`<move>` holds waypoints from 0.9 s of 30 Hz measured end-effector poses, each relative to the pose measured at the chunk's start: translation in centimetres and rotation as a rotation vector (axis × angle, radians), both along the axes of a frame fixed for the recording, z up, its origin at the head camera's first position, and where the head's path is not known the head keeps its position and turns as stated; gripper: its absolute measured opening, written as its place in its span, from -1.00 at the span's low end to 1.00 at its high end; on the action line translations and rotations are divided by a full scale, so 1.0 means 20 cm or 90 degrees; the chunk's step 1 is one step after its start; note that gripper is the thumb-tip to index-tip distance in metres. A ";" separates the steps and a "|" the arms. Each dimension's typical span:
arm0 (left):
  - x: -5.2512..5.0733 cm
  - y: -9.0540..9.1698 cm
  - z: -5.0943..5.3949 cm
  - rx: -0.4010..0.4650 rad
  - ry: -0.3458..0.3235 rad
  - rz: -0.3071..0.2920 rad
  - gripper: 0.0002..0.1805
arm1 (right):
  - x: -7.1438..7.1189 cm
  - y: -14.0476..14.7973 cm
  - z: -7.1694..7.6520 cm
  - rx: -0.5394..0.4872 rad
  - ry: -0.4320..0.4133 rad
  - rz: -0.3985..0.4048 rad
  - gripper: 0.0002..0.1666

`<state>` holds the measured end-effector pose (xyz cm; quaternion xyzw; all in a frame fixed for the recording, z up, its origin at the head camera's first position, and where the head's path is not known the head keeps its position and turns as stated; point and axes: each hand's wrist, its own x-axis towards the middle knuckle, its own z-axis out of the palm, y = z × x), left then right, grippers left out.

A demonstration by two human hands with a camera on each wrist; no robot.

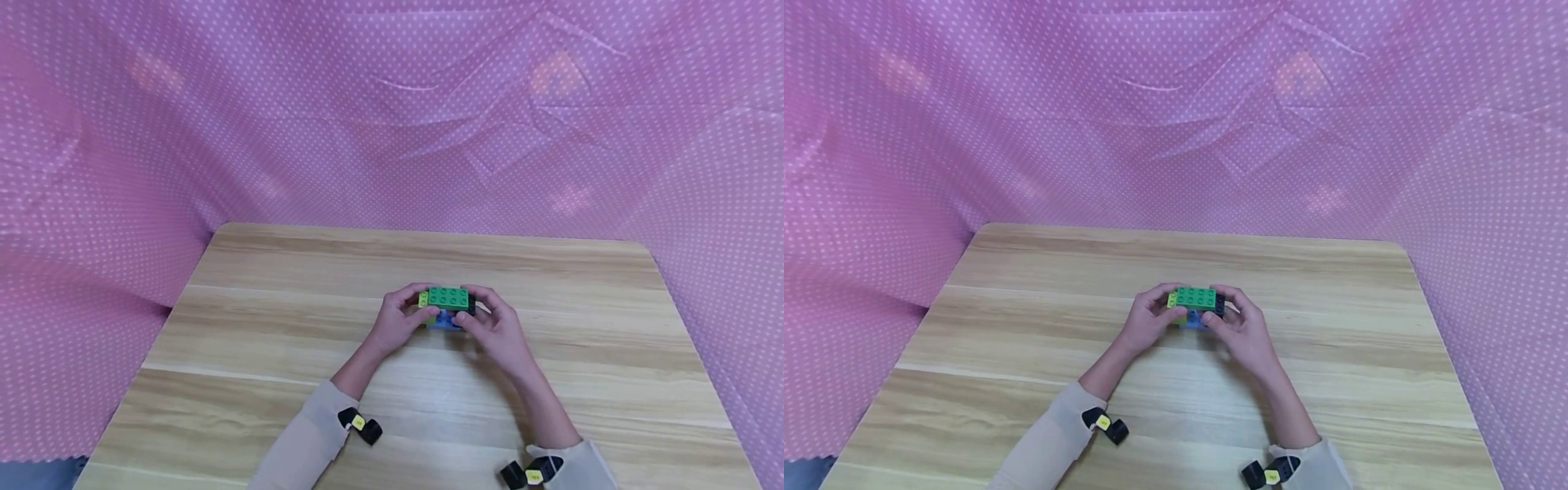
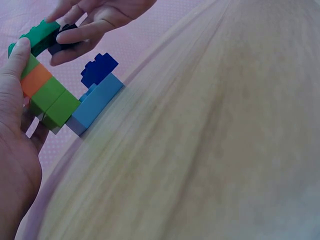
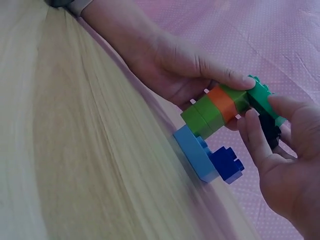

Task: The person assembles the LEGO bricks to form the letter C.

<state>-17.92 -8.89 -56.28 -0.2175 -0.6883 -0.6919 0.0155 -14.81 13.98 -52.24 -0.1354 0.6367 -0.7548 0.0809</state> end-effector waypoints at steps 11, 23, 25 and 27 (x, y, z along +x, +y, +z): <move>0.00 0.00 0.00 -0.006 0.016 -0.003 -0.57 | 0.00 0.00 0.01 -0.046 -0.004 -0.009 -0.47; 0.00 0.00 0.00 -0.014 0.021 0.004 -0.56 | 0.01 -0.01 0.01 -0.048 -0.024 -0.020 -0.47; 0.01 0.00 0.00 -0.019 0.026 0.006 -0.57 | 0.01 -0.01 0.01 -0.046 -0.024 -0.021 -0.48; 0.00 0.00 0.00 -0.022 0.029 0.008 -0.57 | 0.01 -0.01 0.01 -0.048 -0.024 -0.018 -0.48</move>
